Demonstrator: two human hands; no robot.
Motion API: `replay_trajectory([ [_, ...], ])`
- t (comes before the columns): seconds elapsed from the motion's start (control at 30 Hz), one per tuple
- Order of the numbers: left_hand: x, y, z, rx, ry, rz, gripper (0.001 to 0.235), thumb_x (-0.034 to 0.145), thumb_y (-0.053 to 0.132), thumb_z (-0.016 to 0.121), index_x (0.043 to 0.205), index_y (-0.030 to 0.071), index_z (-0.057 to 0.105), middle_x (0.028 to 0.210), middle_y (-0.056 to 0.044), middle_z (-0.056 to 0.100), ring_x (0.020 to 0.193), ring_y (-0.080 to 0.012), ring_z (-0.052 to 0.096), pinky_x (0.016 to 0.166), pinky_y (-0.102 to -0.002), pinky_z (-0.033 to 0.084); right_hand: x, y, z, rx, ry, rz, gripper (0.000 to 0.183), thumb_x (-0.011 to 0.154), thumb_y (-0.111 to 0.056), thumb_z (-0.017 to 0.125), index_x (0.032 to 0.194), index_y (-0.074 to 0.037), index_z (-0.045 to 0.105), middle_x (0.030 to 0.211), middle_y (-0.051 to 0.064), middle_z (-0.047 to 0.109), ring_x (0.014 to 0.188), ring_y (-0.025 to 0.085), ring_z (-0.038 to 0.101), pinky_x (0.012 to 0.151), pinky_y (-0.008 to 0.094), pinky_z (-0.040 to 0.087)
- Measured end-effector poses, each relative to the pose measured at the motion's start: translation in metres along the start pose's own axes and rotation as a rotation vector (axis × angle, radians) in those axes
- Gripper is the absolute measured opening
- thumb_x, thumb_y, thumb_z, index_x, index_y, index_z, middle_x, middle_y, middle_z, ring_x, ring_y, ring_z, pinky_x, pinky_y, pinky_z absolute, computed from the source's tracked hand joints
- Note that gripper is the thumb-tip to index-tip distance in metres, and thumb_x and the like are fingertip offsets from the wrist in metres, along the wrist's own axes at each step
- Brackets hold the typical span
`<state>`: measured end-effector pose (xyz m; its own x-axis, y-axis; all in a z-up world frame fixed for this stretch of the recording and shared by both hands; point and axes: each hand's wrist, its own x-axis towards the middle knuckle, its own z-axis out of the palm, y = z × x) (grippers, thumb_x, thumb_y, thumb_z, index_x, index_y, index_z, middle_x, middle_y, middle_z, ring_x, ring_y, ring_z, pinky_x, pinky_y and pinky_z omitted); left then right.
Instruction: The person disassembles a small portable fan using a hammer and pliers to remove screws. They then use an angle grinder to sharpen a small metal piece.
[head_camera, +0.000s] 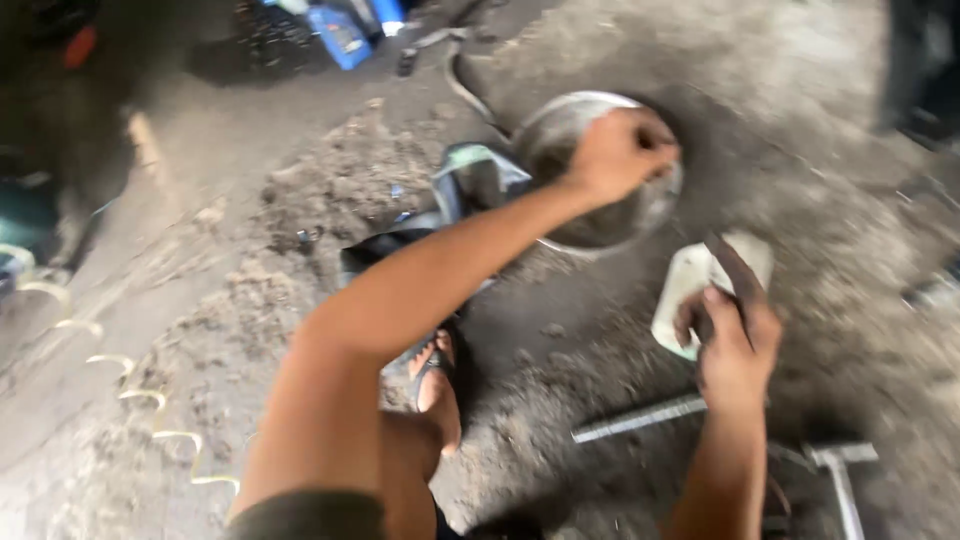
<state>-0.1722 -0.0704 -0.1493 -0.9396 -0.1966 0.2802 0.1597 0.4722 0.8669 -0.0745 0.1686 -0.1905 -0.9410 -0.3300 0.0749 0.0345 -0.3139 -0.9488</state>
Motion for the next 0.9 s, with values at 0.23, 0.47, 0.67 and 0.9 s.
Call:
replay_trajectory([
  [0.23, 0.121, -0.119, 0.059, 0.046, 0.065, 0.154, 0.009, 0.065, 0.013, 0.074, 0.067, 0.009, 0.066, 0.055, 0.0, 0.071, 0.038, -0.0105, 0.062, 0.042, -0.024, 0.057, 0.029, 0.075, -0.025, -0.208, 0.032, 0.258, 0.05, 0.1, 0.011, 0.034, 0.148, 0.0, 0.042, 0.105, 0.019, 0.062, 0.058, 0.014, 0.04, 0.049, 0.026, 0.032],
  [0.47, 0.025, -0.092, -0.021, -0.049, 0.101, 0.122, 0.022, 0.069, 0.016, 0.074, 0.086, 0.021, 0.062, 0.071, 0.007, 0.074, 0.056, -0.0073, 0.072, 0.056, -0.025, 0.062, 0.046, 0.146, -0.067, 0.145, -0.067, 0.59, 0.064, 0.097, -0.005, 0.048, 0.151, -0.039, 0.054, 0.1, 0.01, 0.071, 0.046, 0.01, 0.049, 0.033, 0.023, 0.039],
  [0.67, -0.181, -0.003, -0.211, 0.087, 0.129, -0.446, 0.016, 0.086, 0.012, 0.068, 0.098, 0.002, 0.071, 0.086, -0.009, 0.074, 0.065, -0.0202, 0.066, 0.065, -0.033, 0.058, 0.04, 0.048, 0.065, -0.329, -0.096, 0.562, 0.039, 0.111, -0.03, 0.042, 0.149, -0.02, 0.045, 0.072, -0.003, 0.042, 0.046, 0.007, 0.03, 0.037, 0.025, 0.028],
  [0.9, -0.663, 0.14, -0.181, 0.164, 0.523, -1.952, 0.022, 0.083, 0.019, 0.056, 0.098, 0.01, 0.07, 0.085, -0.014, 0.075, 0.073, -0.0318, 0.071, 0.068, -0.047, 0.056, 0.079, -0.016, 0.176, -0.625, -0.442, 0.594, 0.027, 0.104, -0.026, 0.054, 0.125, -0.01, 0.057, 0.064, 0.01, 0.053, 0.045, 0.016, 0.043, 0.038, 0.029, 0.038],
])
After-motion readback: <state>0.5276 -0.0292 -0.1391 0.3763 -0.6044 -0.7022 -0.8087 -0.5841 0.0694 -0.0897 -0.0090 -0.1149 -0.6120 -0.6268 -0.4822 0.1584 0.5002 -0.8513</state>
